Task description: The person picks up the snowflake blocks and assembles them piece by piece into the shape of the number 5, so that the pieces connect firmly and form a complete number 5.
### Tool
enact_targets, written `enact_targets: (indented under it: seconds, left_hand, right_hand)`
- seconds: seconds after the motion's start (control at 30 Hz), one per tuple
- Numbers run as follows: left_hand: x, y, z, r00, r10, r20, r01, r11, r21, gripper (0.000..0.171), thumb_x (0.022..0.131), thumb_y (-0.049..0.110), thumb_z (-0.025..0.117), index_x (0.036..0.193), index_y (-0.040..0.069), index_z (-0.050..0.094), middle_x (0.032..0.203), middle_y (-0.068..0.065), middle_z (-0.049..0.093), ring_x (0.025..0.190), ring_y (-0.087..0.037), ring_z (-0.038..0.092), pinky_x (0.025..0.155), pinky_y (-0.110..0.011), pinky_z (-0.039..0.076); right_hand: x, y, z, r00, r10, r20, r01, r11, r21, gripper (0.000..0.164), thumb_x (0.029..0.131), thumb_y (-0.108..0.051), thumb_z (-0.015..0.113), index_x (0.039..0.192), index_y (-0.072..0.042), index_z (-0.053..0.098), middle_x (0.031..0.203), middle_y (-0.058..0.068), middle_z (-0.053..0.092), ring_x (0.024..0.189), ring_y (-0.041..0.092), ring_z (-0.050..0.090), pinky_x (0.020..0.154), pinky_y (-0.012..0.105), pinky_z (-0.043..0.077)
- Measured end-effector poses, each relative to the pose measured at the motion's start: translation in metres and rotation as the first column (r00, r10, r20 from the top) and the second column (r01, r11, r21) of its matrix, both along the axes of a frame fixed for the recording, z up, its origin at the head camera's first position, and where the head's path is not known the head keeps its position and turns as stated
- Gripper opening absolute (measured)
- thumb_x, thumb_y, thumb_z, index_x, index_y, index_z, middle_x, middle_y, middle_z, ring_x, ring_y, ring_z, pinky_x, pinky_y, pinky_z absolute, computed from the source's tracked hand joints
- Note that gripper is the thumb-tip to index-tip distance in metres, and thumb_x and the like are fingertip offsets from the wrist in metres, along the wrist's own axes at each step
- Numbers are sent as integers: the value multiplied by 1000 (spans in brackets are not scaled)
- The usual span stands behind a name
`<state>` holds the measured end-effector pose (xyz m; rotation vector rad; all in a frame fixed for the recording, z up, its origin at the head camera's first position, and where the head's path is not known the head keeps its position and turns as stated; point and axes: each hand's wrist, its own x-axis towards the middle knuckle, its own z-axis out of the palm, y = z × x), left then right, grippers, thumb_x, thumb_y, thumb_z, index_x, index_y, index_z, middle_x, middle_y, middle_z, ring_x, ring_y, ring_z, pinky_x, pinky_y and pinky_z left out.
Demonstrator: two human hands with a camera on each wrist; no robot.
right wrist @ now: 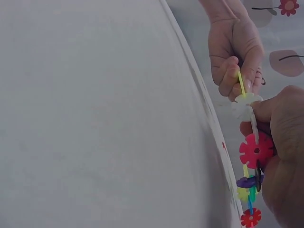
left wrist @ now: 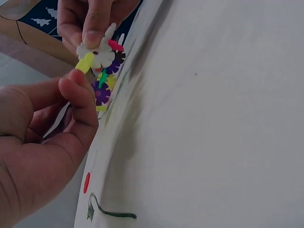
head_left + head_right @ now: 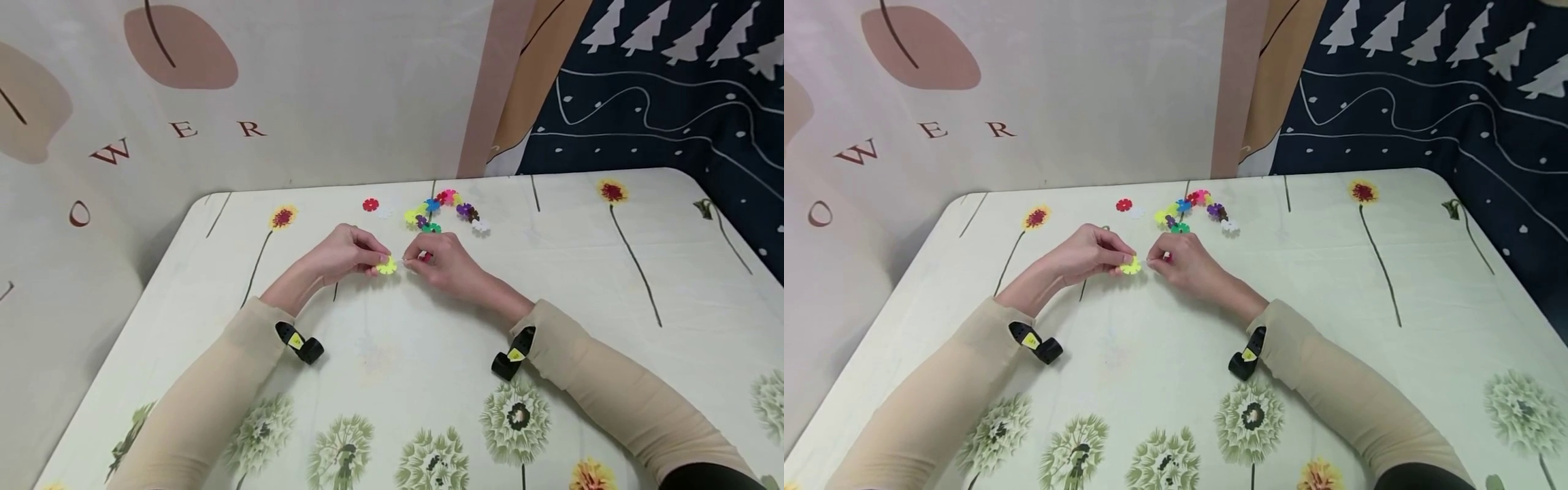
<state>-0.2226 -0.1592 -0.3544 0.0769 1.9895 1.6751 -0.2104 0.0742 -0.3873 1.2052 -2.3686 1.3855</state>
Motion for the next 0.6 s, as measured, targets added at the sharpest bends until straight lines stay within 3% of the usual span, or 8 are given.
enact_targets:
  seconds: [0.3,0.6]
  left_hand:
    - [4,3,-4,995,97,-22,-97,995,20,16,96,-7,66,108,-18,67,94,-15,69,62,-16,63,65,-26,59]
    - [2,1,-2,997,61,52,-63,997,47,10,96,-9,62,102,-12,71,93,-14,68,63,-16,62,63,-24,57]
  right_hand:
    - [-2,-3,-2,997,-71,20,71,997,8,4,88,6,77,90,5,73,88,12,73,84,22,68,77,34,55]
    - [-2,-1,-2,1000,-12,15,12,1000,1,5,89,6,75,90,4,71,87,12,72,81,21,66,73,30,52]
